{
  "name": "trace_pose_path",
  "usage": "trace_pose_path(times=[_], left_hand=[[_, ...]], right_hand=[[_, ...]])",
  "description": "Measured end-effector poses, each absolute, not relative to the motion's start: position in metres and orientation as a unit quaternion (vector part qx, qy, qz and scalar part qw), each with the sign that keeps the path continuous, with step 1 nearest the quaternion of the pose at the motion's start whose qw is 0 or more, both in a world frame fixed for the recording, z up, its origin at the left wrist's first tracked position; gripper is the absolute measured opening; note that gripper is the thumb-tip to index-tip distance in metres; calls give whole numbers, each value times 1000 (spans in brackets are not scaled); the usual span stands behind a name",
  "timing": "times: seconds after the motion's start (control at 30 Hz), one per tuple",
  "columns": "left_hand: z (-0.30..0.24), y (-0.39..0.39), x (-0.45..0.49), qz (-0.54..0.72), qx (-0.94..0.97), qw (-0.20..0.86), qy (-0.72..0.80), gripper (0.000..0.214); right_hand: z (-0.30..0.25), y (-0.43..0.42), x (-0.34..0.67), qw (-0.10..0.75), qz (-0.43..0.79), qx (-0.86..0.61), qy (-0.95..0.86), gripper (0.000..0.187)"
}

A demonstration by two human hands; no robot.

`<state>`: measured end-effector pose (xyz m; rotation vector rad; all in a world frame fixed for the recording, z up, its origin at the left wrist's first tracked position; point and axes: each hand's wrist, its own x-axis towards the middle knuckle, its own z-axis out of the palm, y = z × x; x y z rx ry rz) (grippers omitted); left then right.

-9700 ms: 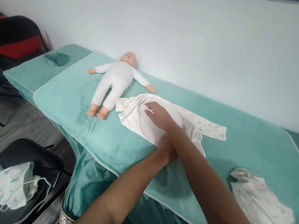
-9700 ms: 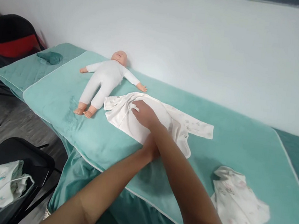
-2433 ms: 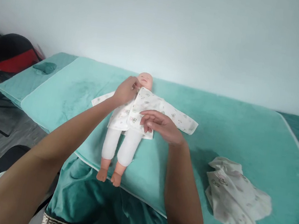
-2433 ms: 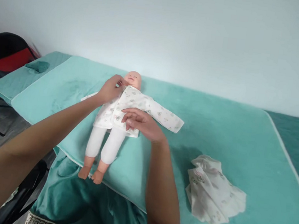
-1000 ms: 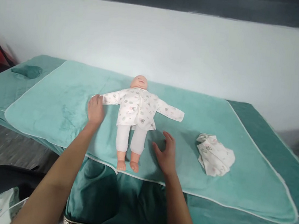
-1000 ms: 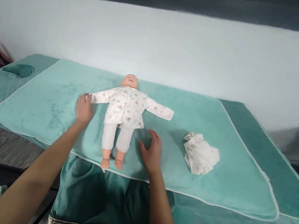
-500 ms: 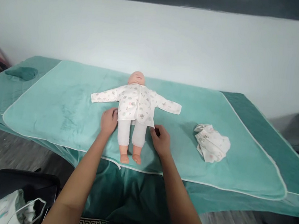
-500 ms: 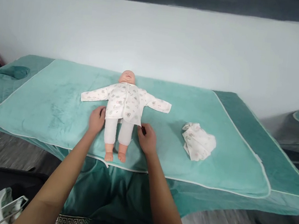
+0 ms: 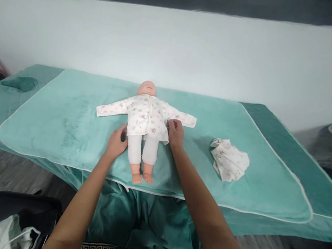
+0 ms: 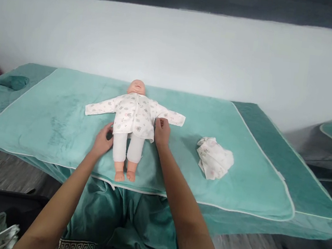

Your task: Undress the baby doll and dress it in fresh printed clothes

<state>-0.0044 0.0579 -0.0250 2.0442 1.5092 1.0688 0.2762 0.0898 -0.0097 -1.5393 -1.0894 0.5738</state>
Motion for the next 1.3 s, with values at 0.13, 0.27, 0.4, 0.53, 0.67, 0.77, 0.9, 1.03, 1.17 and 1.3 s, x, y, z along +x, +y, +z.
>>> trace_pose_path(times=[0.13,0.27,0.4,0.53,0.67,0.77,0.9,1.03,1.17,1.3], left_hand=[[-27,53,-2,405,697,147,573,38],[-25,47,-3,443,668,136,583,28],[-19,49,-8,513,618,210,558,28],[-10,63,0,545,548,353,528,40],[-4,78,21,539,541,447,465,57],[-3,91,36,561,513,481,437,63],[-5,117,46,578,477,501,433,64],[-6,146,56,590,450,540,398,63],[-8,164,63,611,401,578,363,64],[-12,166,64,625,374,589,351,62]], right_hand=[[-11,95,269,521,235,-646,-506,37],[-12,88,270,501,245,-652,-514,40],[-13,86,273,494,269,-626,-540,44],[-18,90,274,488,305,-582,-574,56],[-27,96,276,479,334,-555,-593,68],[-28,101,276,486,350,-503,-623,78],[-23,110,276,481,367,-461,-649,90],[-17,130,276,480,392,-487,-616,104],[-13,151,275,495,400,-512,-576,109],[-12,155,274,523,398,-505,-560,100]])
